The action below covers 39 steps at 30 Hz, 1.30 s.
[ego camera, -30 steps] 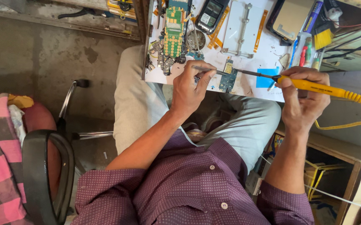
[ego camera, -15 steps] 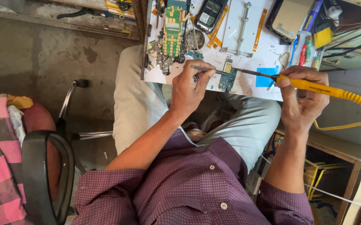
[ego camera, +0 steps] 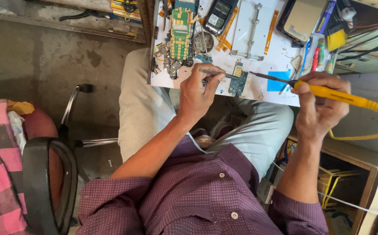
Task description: The person sits at a repair bench and solders components on a phone motherboard, holding the board with tweezers in one hand and a soldering iron in the other. They apply solder wire to the board, rework several points, then set the iron aside and handle the board by hand.
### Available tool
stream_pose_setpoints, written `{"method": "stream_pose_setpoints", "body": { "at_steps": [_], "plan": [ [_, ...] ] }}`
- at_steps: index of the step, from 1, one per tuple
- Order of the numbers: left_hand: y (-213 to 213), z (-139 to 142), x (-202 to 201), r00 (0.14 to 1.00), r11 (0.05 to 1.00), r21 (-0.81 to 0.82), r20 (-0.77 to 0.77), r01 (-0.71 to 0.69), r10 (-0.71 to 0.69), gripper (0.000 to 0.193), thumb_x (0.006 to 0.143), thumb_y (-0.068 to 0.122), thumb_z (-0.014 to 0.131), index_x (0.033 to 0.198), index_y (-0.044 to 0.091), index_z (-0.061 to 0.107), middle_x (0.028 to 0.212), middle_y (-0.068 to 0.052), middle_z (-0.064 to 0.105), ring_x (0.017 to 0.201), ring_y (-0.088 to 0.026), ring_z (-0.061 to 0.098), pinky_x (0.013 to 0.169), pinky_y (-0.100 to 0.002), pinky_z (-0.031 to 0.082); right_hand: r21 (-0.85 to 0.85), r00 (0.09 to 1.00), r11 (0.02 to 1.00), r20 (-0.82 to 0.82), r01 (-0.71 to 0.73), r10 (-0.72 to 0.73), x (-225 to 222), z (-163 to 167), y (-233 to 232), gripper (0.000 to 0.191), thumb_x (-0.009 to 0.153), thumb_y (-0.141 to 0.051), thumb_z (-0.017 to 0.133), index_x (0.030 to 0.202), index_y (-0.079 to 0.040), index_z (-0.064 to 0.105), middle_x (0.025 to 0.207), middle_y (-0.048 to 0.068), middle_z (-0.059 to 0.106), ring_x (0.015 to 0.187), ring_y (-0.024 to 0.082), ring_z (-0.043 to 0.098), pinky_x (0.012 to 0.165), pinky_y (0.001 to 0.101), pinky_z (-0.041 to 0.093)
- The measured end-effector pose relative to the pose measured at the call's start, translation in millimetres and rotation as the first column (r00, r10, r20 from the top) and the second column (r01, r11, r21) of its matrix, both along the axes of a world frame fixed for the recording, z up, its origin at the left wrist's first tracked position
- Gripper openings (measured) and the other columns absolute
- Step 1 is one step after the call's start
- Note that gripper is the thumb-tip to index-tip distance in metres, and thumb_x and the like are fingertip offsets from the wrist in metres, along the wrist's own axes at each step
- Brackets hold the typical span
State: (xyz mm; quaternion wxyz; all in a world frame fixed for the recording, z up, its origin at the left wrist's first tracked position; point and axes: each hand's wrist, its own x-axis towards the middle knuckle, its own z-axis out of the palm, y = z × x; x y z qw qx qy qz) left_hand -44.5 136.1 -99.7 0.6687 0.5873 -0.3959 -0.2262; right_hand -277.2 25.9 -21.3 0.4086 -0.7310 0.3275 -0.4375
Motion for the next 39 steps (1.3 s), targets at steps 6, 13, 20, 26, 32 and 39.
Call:
{"method": "stream_pose_setpoints", "body": {
  "at_steps": [6, 13, 20, 26, 32, 39],
  "plan": [
    [0.9, -0.8, 0.2, 1.000, 1.000, -0.020, 0.001, 0.005, -0.005, 0.021, 0.102, 0.011, 0.071, 0.115, 0.005, 0.056, 0.100, -0.006, 0.074, 0.086, -0.015, 0.075, 0.078, -0.028, 0.059, -0.009, 1.000, 1.000, 0.012, 0.004, -0.004, -5.5, -1.3, 10.0, 0.025, 0.116, -0.005, 0.073, 0.119, 0.004, 0.050, 0.111, 0.015, 0.060, 0.088, 0.016, 0.062, 0.079, 0.0296, 0.063],
    [-0.2, -1.1, 0.0, 1.000, 1.000, -0.008, 0.000, 0.000, 0.000, 0.020, 0.102, 0.012, 0.072, 0.114, 0.005, 0.057, 0.099, -0.006, 0.074, 0.083, -0.016, 0.074, 0.077, -0.028, 0.059, 0.064, 0.999, 0.998, 0.051, -0.016, 0.013, -3.3, -9.8, 9.6, 0.025, 0.114, -0.002, 0.074, 0.118, 0.001, 0.050, 0.116, 0.015, 0.062, 0.092, 0.015, 0.062, 0.082, 0.0301, 0.063],
    [0.2, -2.2, -0.4, 1.000, 1.000, -0.016, 0.004, 0.007, -0.007, 0.021, 0.103, 0.012, 0.071, 0.115, 0.005, 0.056, 0.099, -0.006, 0.074, 0.084, -0.016, 0.074, 0.077, -0.029, 0.058, 0.075, 0.999, 0.997, 0.034, -0.027, 0.024, -0.7, -10.3, 10.6, 0.023, 0.114, -0.002, 0.074, 0.118, 0.001, 0.051, 0.117, 0.014, 0.062, 0.094, 0.015, 0.064, 0.083, 0.0295, 0.062],
    [-1.2, -3.1, -1.1, 1.000, 1.000, -0.021, -0.011, 0.005, -0.005, 0.022, 0.102, 0.012, 0.071, 0.115, 0.005, 0.055, 0.100, -0.005, 0.075, 0.084, -0.015, 0.073, 0.076, -0.028, 0.058, 0.076, 0.999, 0.997, 0.038, -0.026, 0.023, 1.9, -8.7, 9.3, 0.023, 0.114, -0.002, 0.074, 0.117, 0.002, 0.051, 0.116, 0.014, 0.063, 0.096, 0.016, 0.066, 0.082, 0.0293, 0.062],
    [-1.4, -2.8, -1.0, 1.000, 1.000, -0.014, 0.005, -0.002, 0.002, 0.021, 0.102, 0.012, 0.072, 0.115, 0.006, 0.056, 0.099, -0.005, 0.074, 0.084, -0.014, 0.074, 0.076, -0.028, 0.059, 0.084, 0.999, 0.996, 0.042, -0.036, 0.033, 3.1, -6.1, 9.3, 0.023, 0.113, -0.002, 0.073, 0.117, 0.002, 0.051, 0.116, 0.014, 0.062, 0.095, 0.016, 0.066, 0.082, 0.0294, 0.063],
    [1.1, -3.1, -0.8, 1.000, 1.000, -0.013, -0.012, 0.006, -0.006, 0.021, 0.103, 0.012, 0.071, 0.115, 0.006, 0.056, 0.099, -0.005, 0.075, 0.084, -0.014, 0.073, 0.076, -0.028, 0.059, 0.064, 0.999, 0.997, 0.030, -0.047, 0.045, 4.3, -6.8, 10.1, 0.023, 0.114, -0.003, 0.074, 0.118, 0.002, 0.052, 0.117, 0.014, 0.062, 0.093, 0.014, 0.062, 0.084, 0.0293, 0.063]
  ]
}}
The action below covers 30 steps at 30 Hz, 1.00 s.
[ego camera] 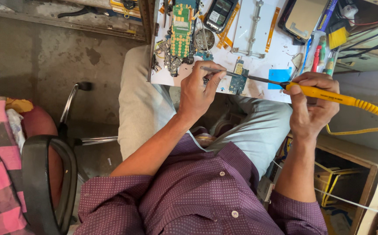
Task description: The person sits at a repair bench and solders components on a phone motherboard, holding the board with tweezers in one hand and a soldering iron in the other. They apply solder wire to the board, rework several points, then set the iron aside and handle the board by hand.
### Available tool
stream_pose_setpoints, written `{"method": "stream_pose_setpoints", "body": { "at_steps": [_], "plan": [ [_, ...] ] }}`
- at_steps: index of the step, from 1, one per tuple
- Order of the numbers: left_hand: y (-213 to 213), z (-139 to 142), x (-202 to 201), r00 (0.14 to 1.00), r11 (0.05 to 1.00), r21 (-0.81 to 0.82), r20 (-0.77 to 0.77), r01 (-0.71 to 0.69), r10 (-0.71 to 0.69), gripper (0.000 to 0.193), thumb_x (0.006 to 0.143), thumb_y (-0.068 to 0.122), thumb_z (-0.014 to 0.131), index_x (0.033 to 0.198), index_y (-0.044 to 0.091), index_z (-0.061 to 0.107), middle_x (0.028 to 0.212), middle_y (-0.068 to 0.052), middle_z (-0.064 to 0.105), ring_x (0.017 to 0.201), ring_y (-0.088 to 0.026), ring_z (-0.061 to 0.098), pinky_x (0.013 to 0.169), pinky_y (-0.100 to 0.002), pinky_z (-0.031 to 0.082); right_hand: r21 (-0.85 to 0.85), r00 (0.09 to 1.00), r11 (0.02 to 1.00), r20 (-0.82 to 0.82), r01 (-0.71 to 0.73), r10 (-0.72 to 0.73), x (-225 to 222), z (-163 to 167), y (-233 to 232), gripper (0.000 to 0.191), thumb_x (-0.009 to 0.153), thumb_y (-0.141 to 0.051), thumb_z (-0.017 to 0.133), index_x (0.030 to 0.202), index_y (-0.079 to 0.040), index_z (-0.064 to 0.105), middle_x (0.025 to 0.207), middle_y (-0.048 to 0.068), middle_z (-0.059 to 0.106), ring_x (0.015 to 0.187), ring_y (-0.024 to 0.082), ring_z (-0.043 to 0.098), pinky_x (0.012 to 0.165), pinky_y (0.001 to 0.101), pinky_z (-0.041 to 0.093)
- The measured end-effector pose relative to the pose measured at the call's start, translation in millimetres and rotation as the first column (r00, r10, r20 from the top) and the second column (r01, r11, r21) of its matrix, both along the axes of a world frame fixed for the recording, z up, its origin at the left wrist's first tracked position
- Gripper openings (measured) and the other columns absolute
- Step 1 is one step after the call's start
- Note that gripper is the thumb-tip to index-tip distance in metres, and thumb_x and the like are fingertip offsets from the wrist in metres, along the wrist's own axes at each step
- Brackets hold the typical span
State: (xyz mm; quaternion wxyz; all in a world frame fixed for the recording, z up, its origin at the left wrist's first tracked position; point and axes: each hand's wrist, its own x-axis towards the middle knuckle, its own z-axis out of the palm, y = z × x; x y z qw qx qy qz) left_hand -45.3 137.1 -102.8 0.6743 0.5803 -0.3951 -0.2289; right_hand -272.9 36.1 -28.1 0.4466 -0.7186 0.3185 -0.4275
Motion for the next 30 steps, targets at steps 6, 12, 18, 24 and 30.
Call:
{"method": "stream_pose_setpoints", "body": {
  "at_steps": [6, 12, 18, 24, 30],
  "plan": [
    [-0.2, 0.5, -0.1, 1.000, 1.000, 0.009, 0.013, -0.005, 0.005, 0.020, 0.102, 0.012, 0.072, 0.114, 0.006, 0.057, 0.099, -0.005, 0.074, 0.083, -0.015, 0.074, 0.076, -0.028, 0.059, -0.077, 0.997, 0.997, -0.081, 0.002, -0.009, -3.2, 3.1, -1.3, 0.023, 0.114, -0.004, 0.075, 0.117, 0.002, 0.053, 0.117, 0.015, 0.063, 0.092, 0.014, 0.062, 0.084, 0.0272, 0.060],
    [-0.1, 0.6, -0.5, 1.000, 1.000, 0.006, 0.006, 0.000, 0.000, 0.020, 0.103, 0.012, 0.071, 0.115, 0.006, 0.056, 0.100, -0.005, 0.074, 0.085, -0.015, 0.074, 0.077, -0.028, 0.059, -0.105, 0.994, 0.994, -0.106, 0.001, -0.012, -2.8, 2.7, -2.1, 0.022, 0.113, -0.003, 0.075, 0.116, 0.002, 0.054, 0.118, 0.014, 0.064, 0.094, 0.014, 0.060, 0.087, 0.0256, 0.054],
    [-1.0, 0.4, -0.2, 1.000, 1.000, -0.007, 0.012, -0.004, 0.004, 0.021, 0.103, 0.012, 0.071, 0.115, 0.006, 0.055, 0.101, -0.005, 0.075, 0.085, -0.015, 0.075, 0.078, -0.028, 0.060, -0.120, 0.994, 0.993, -0.112, 0.001, -0.015, -3.0, 3.0, -2.7, 0.022, 0.113, -0.003, 0.076, 0.116, 0.001, 0.055, 0.114, 0.013, 0.063, 0.095, 0.013, 0.059, 0.090, 0.0248, 0.050],
    [-0.5, 0.4, -0.8, 1.000, 1.000, 0.005, 0.007, 0.003, -0.003, 0.021, 0.103, 0.012, 0.071, 0.115, 0.006, 0.055, 0.101, -0.005, 0.075, 0.085, -0.015, 0.075, 0.077, -0.028, 0.059, -0.069, 0.996, 0.998, -0.085, -0.001, -0.005, -1.2, 4.2, -2.4, 0.022, 0.111, -0.005, 0.076, 0.115, 0.000, 0.055, 0.116, 0.013, 0.065, 0.095, 0.012, 0.059, 0.092, 0.0252, 0.052],
    [-0.8, 1.2, -0.8, 1.000, 1.000, 0.001, 0.016, -0.002, 0.002, 0.020, 0.103, 0.011, 0.071, 0.115, 0.006, 0.056, 0.101, -0.006, 0.075, 0.086, -0.015, 0.075, 0.078, -0.028, 0.060, -0.147, 0.987, 0.989, -0.158, -0.003, -0.020, 0.0, 6.9, -3.0, 0.023, 0.112, -0.004, 0.078, 0.114, 0.000, 0.055, 0.116, 0.013, 0.066, 0.094, 0.013, 0.059, 0.090, 0.0246, 0.049]
  ]
}}
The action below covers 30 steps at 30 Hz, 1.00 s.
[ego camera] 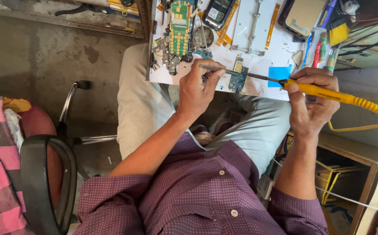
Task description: The person sits at a repair bench and solders components on a phone motherboard, holding the board with tweezers in one hand and a soldering iron in the other. They apply solder wire to the board, rework several points, then set the iron aside and handle the board by hand.
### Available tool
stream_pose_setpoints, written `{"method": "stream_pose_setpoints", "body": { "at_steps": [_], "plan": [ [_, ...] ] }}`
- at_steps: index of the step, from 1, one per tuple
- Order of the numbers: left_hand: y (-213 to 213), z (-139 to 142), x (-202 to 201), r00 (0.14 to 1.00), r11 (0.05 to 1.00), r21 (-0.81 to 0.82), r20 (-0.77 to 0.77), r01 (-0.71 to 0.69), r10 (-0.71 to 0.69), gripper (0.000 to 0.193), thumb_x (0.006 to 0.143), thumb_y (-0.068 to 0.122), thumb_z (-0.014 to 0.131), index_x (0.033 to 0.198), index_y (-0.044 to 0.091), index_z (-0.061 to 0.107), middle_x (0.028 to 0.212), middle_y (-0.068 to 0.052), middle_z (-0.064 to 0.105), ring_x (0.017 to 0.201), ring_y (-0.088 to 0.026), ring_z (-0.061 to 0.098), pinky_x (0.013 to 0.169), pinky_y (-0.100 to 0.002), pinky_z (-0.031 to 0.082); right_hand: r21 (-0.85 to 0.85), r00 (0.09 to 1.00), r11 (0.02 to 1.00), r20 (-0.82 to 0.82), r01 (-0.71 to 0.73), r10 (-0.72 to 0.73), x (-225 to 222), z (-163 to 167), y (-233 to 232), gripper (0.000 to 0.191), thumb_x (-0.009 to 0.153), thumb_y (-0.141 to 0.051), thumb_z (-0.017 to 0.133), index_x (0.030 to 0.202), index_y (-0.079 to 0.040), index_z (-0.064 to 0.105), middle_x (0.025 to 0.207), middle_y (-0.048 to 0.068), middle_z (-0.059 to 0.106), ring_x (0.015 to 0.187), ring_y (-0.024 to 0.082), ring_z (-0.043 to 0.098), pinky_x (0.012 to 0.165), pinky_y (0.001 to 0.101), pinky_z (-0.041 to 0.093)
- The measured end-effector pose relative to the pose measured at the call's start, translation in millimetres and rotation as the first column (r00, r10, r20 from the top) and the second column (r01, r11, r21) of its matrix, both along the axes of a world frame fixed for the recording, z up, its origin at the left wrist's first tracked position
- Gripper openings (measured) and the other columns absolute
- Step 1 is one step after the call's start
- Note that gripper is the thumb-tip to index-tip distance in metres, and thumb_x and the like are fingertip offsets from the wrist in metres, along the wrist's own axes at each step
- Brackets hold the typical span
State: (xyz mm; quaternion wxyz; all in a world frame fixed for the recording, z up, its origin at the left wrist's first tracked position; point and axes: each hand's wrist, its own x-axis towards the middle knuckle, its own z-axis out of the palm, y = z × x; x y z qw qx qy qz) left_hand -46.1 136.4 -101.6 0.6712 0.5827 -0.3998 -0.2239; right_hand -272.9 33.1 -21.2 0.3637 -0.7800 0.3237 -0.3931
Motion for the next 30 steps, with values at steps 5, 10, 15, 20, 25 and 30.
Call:
{"method": "stream_pose_setpoints", "body": {
  "at_steps": [5, 10, 15, 20, 25, 30],
  "plan": [
    [-0.2, 0.7, 0.8, 1.000, 1.000, 0.005, -0.020, 0.009, -0.009, 0.021, 0.103, 0.011, 0.071, 0.115, 0.006, 0.056, 0.101, -0.006, 0.075, 0.085, -0.015, 0.075, 0.077, -0.028, 0.059, -0.013, 1.000, 1.000, -0.021, -0.013, 0.013, 2.0, 3.0, 0.6, 0.022, 0.112, -0.005, 0.077, 0.115, 0.000, 0.056, 0.116, 0.014, 0.066, 0.097, 0.014, 0.060, 0.091, 0.0251, 0.049],
    [0.8, 0.3, 0.8, 1.000, 1.000, 0.005, 0.001, 0.001, -0.001, 0.021, 0.102, 0.011, 0.072, 0.116, 0.005, 0.056, 0.101, -0.006, 0.075, 0.085, -0.016, 0.075, 0.077, -0.028, 0.059, -0.078, 0.995, 0.996, -0.100, -0.036, 0.028, 3.2, 7.1, 2.0, 0.022, 0.112, -0.005, 0.077, 0.114, 0.000, 0.056, 0.115, 0.014, 0.067, 0.099, 0.017, 0.060, 0.093, 0.0267, 0.049],
    [-1.0, 0.2, 0.3, 1.000, 1.000, 0.002, -0.006, 0.004, -0.004, 0.022, 0.102, 0.011, 0.072, 0.115, 0.005, 0.056, 0.101, -0.006, 0.075, 0.085, -0.016, 0.075, 0.076, -0.029, 0.059, -0.103, 0.994, 0.994, -0.109, -0.035, 0.024, 2.8, 8.4, 0.4, 0.022, 0.112, -0.005, 0.077, 0.114, 0.000, 0.056, 0.114, 0.014, 0.067, 0.099, 0.017, 0.060, 0.094, 0.0271, 0.049],
    [-0.2, 0.8, 0.5, 1.000, 1.000, 0.011, -0.004, 0.007, -0.007, 0.021, 0.102, 0.011, 0.072, 0.115, 0.005, 0.056, 0.101, -0.006, 0.075, 0.085, -0.016, 0.075, 0.076, -0.028, 0.059, -0.076, 0.996, 0.997, -0.081, -0.034, 0.028, 3.4, 6.1, 1.5, 0.022, 0.112, -0.005, 0.077, 0.113, 0.000, 0.056, 0.115, 0.014, 0.066, 0.098, 0.017, 0.060, 0.093, 0.0269, 0.049],
    [-0.3, 1.3, 0.3, 1.000, 1.000, 0.002, -0.002, 0.004, -0.004, 0.022, 0.102, 0.011, 0.072, 0.115, 0.005, 0.055, 0.102, -0.006, 0.075, 0.087, -0.016, 0.075, 0.077, -0.028, 0.059, -0.083, 0.995, 0.996, -0.097, -0.031, 0.023, 7.8, 11.0, 1.3, 0.022, 0.111, -0.004, 0.077, 0.113, 0.000, 0.056, 0.114, 0.014, 0.067, 0.098, 0.017, 0.060, 0.093, 0.0269, 0.049],
    [-0.5, 1.5, 0.4, 1.000, 1.000, 0.013, -0.003, 0.004, -0.004, 0.021, 0.102, 0.011, 0.072, 0.115, 0.005, 0.057, 0.101, -0.006, 0.074, 0.085, -0.016, 0.075, 0.077, -0.028, 0.059, -0.047, 0.997, 0.999, -0.078, 0.006, -0.010, 14.4, 16.1, 2.9, 0.022, 0.105, -0.007, 0.076, 0.111, -0.001, 0.056, 0.113, 0.013, 0.065, 0.098, 0.017, 0.062, 0.093, 0.0274, 0.051]
  ]
}}
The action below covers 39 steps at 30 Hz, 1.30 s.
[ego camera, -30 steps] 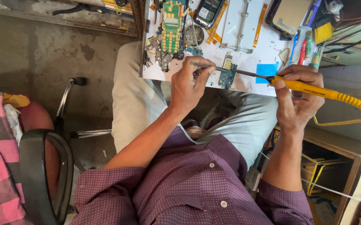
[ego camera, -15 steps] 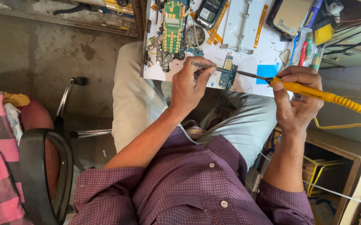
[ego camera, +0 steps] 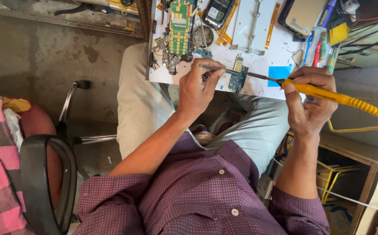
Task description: The person sits at a repair bench and solders components on a phone motherboard, holding the board with tweezers in one hand and a soldering iron in the other. They apply solder wire to the board, rework several points, then set the iron aside and handle the board by hand.
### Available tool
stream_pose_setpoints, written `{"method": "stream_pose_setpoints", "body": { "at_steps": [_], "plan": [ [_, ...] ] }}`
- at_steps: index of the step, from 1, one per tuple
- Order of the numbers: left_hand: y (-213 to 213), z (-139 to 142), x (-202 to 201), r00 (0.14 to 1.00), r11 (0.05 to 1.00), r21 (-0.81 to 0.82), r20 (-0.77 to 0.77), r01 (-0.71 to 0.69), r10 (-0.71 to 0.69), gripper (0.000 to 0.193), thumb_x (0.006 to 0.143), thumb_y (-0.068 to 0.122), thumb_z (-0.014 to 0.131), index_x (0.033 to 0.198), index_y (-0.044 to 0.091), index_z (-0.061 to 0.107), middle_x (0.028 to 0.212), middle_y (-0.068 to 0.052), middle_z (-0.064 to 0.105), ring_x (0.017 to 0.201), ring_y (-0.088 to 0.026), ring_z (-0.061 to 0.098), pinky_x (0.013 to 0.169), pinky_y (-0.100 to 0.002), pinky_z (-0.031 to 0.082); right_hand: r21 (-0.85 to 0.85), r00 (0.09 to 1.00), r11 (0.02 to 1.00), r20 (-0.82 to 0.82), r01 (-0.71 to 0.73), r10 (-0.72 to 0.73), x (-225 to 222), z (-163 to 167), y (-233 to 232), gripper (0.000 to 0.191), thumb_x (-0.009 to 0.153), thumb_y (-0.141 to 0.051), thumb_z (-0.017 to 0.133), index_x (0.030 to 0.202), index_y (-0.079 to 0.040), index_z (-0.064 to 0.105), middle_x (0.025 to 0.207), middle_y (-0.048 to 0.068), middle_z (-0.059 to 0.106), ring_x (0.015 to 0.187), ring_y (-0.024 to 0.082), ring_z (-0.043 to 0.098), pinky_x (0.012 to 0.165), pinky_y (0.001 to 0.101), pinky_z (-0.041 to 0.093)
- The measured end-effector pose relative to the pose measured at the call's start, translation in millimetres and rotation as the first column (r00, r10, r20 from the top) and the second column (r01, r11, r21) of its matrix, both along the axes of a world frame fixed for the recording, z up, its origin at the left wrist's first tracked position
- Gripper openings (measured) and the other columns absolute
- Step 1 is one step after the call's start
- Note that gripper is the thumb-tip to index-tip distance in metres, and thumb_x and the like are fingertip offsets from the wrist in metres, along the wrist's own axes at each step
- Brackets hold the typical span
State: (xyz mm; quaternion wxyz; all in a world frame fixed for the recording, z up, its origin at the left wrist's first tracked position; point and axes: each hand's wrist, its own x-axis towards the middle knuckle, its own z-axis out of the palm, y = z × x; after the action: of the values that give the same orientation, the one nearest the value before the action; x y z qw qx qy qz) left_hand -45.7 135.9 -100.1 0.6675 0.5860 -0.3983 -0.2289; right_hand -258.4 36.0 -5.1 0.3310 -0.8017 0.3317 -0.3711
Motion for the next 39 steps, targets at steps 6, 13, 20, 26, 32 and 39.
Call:
{"method": "stream_pose_setpoints", "body": {
  "at_steps": [6, 13, 20, 26, 32, 39],
  "plan": [
    [0.0, 0.4, 0.6, 1.000, 1.000, -0.003, 0.001, -0.002, 0.002, 0.021, 0.102, 0.011, 0.072, 0.115, 0.006, 0.057, 0.102, -0.006, 0.074, 0.086, -0.015, 0.075, 0.078, -0.028, 0.059, -0.069, 1.000, 0.998, 0.006, 0.005, -0.005, -5.8, 0.9, -2.2, 0.023, 0.110, -0.010, 0.077, 0.112, 0.000, 0.056, 0.110, 0.014, 0.066, 0.095, 0.016, 0.060, 0.089, 0.0261, 0.049],
    [0.5, 0.5, 0.4, 1.000, 1.000, -0.011, 0.005, -0.005, 0.005, 0.020, 0.102, 0.010, 0.072, 0.115, 0.005, 0.057, 0.102, -0.006, 0.074, 0.087, -0.015, 0.075, 0.079, -0.028, 0.060, -0.071, 0.999, 0.997, 0.002, 0.037, -0.037, -10.5, -3.7, -3.4, 0.025, 0.106, -0.013, 0.076, 0.111, -0.001, 0.055, 0.107, 0.014, 0.066, 0.095, 0.017, 0.062, 0.090, 0.0278, 0.052],
    [0.1, -0.2, 0.1, 1.000, 1.000, -0.013, 0.007, -0.006, 0.006, 0.021, 0.102, 0.011, 0.072, 0.115, 0.005, 0.056, 0.102, -0.005, 0.074, 0.087, -0.015, 0.075, 0.079, -0.028, 0.060, -0.023, 0.999, 1.000, 0.043, -0.012, 0.013, -12.2, -8.8, -4.1, 0.025, 0.113, -0.009, 0.078, 0.113, 0.000, 0.055, 0.113, 0.014, 0.066, 0.094, 0.015, 0.059, 0.088, 0.0259, 0.050],
    [-0.1, -0.5, -0.1, 1.000, 1.000, -0.004, -0.014, 0.008, -0.009, 0.021, 0.103, 0.011, 0.071, 0.115, 0.006, 0.055, 0.102, -0.005, 0.075, 0.088, -0.015, 0.076, 0.079, -0.028, 0.061, -0.029, 0.999, 0.999, 0.034, 0.016, -0.015, -10.7, -6.6, -4.1, 0.024, 0.109, -0.010, 0.076, 0.113, 0.000, 0.055, 0.110, 0.014, 0.066, 0.096, 0.016, 0.060, 0.090, 0.0269, 0.051],
    [0.9, -0.6, 0.1, 1.000, 1.000, -0.003, 0.026, -0.007, 0.007, 0.020, 0.102, 0.010, 0.072, 0.115, 0.006, 0.057, 0.102, -0.007, 0.074, 0.086, -0.016, 0.075, 0.078, -0.028, 0.060, -0.014, 0.999, 0.999, 0.030, 0.030, -0.030, -5.2, -1.9, -2.0, 0.026, 0.106, -0.013, 0.077, 0.112, -0.001, 0.055, 0.108, 0.013, 0.066, 0.096, 0.016, 0.061, 0.091, 0.0274, 0.052],
    [0.0, -0.4, -0.4, 1.000, 1.000, -0.010, 0.005, -0.006, 0.006, 0.021, 0.102, 0.010, 0.072, 0.115, 0.006, 0.056, 0.101, -0.005, 0.074, 0.085, -0.015, 0.075, 0.077, -0.028, 0.060, -0.058, 0.999, 0.997, 0.036, 0.042, -0.040, -8.5, -3.3, -4.5, 0.024, 0.107, -0.011, 0.077, 0.113, -0.001, 0.055, 0.107, 0.014, 0.066, 0.093, 0.016, 0.060, 0.085, 0.0266, 0.048]
  ]
}}
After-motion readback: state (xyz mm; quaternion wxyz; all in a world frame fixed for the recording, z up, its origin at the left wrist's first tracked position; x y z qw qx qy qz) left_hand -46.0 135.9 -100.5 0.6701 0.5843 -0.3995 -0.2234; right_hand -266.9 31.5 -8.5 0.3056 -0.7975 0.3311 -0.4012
